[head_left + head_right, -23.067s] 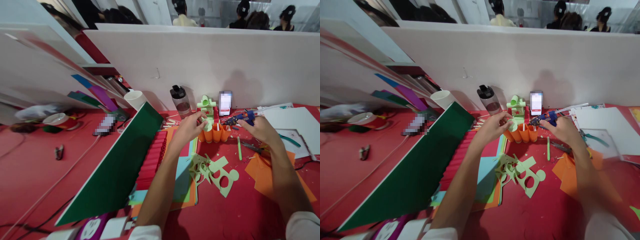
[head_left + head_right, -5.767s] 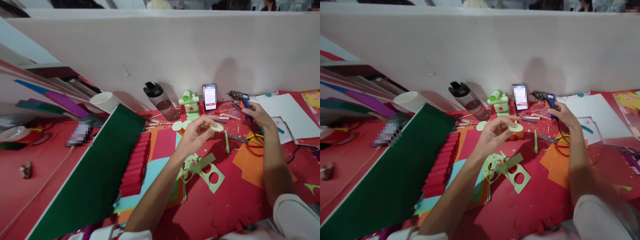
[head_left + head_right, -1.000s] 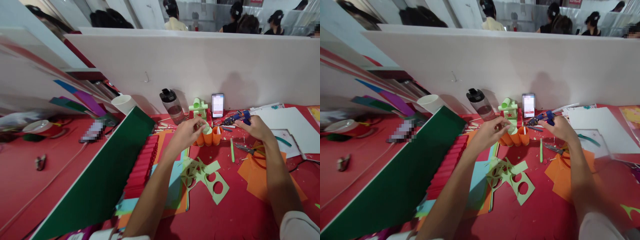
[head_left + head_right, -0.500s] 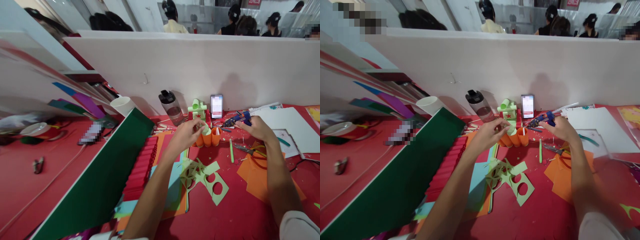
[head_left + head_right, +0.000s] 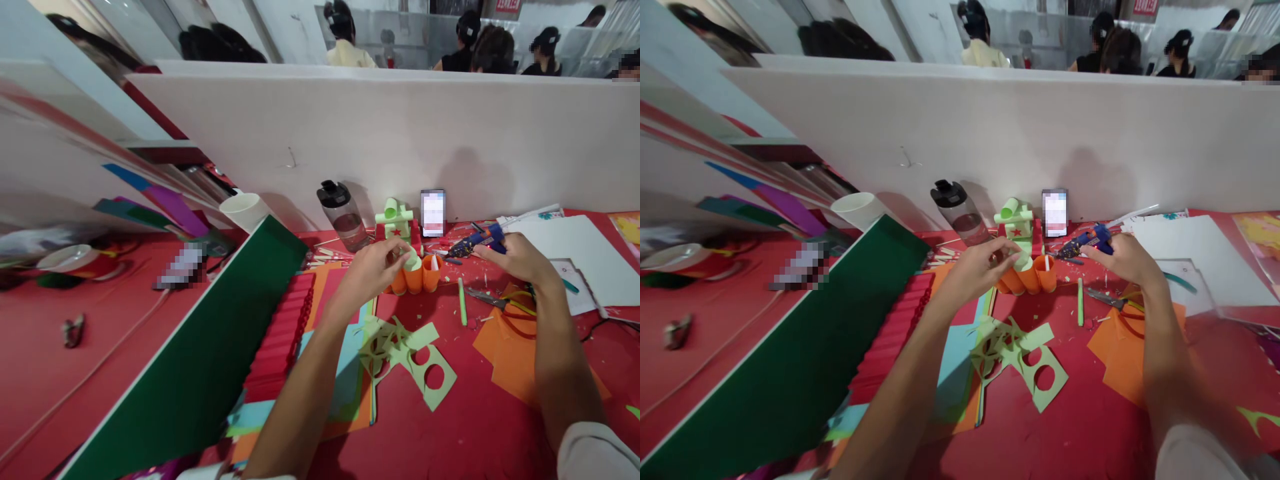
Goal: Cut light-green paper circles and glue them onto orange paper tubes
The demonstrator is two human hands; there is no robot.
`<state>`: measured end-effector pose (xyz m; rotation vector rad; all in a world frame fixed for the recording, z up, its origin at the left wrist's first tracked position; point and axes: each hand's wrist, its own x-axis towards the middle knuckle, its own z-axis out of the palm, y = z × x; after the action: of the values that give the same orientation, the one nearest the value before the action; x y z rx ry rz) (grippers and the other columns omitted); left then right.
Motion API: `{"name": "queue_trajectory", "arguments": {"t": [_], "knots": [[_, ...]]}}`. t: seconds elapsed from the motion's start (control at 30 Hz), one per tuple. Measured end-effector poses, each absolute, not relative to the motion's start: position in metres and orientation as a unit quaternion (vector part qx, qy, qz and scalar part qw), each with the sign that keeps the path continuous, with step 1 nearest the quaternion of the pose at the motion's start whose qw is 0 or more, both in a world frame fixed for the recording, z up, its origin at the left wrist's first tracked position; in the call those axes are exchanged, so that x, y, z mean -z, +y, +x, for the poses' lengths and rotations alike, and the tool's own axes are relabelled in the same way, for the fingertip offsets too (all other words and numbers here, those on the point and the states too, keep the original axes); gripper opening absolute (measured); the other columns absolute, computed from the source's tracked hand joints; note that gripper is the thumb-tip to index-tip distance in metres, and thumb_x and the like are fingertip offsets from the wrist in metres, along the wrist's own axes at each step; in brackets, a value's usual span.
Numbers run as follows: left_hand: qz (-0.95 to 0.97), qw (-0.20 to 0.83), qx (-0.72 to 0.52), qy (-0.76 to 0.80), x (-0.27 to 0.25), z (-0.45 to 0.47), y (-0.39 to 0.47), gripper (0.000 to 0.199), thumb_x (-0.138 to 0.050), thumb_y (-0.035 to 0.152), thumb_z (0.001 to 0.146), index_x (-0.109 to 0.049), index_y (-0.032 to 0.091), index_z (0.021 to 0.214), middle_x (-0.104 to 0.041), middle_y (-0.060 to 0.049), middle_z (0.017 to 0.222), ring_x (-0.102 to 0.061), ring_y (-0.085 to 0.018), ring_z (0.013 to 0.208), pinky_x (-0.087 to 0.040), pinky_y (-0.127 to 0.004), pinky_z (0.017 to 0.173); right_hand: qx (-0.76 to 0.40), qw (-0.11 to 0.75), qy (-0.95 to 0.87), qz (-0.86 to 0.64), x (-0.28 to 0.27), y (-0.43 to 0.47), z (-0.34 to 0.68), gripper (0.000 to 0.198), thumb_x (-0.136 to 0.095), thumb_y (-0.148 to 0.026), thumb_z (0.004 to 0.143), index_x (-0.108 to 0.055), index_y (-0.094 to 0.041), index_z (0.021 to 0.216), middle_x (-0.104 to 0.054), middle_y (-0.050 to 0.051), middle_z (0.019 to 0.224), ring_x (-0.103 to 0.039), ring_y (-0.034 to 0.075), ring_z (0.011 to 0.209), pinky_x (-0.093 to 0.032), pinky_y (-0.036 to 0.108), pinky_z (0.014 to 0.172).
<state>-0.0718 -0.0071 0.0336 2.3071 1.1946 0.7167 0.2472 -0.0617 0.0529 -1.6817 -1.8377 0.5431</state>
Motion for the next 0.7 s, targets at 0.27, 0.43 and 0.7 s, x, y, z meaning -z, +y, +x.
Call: {"name": "queue_trajectory", "arguments": {"t": [0.27, 0.43, 0.7], "knots": [[0.832, 0.226, -0.260, 0.435, -0.0332, -0.0712, -0.0070, 0.013, -0.060, 0.029, 0.101, -0.071, 0.022, 0.106, -0.074, -0.001, 0.085, -0.067, -0.019, 0.076, -0.041, -0.029, 0.067, -0.217, 0.281, -0.688, -0.633, -0.0567, -0.0646, 0.2470, 0.038, -0.072, -0.060, 0.091, -0.075, -0.023, 0.087, -0.066, 0.002, 0.066, -0.060, 0.024, 0.073, -0.045, 0.035, 0.069], [0.831, 0.229, -0.263, 0.433, -0.0335, -0.0709, -0.0072, 0.012, -0.061, 0.028, 0.101, -0.071, 0.022, 0.105, -0.073, -0.001, 0.084, -0.067, -0.019, 0.075, -0.042, -0.028, 0.067, -0.209, 0.268, -0.692, -0.637, -0.0581, -0.0651, 0.2454, 0.040, -0.070, -0.062, 0.091, -0.072, -0.023, 0.082, -0.064, 0.002, 0.066, -0.058, 0.023, 0.071, -0.044, 0.034, 0.068], [0.832, 0.225, -0.268, 0.430, -0.0311, -0.0712, -0.0064, 0.012, -0.061, 0.029, 0.101, -0.070, 0.021, 0.103, -0.072, -0.001, 0.081, -0.066, -0.019, 0.073, -0.041, -0.028, 0.066, -0.204, 0.272, -0.695, -0.634, -0.0574, -0.0652, 0.2452, 0.041, -0.069, -0.063, 0.092, -0.072, -0.022, 0.083, -0.062, 0.002, 0.065, -0.057, 0.022, 0.070, -0.044, 0.034, 0.067]]}}
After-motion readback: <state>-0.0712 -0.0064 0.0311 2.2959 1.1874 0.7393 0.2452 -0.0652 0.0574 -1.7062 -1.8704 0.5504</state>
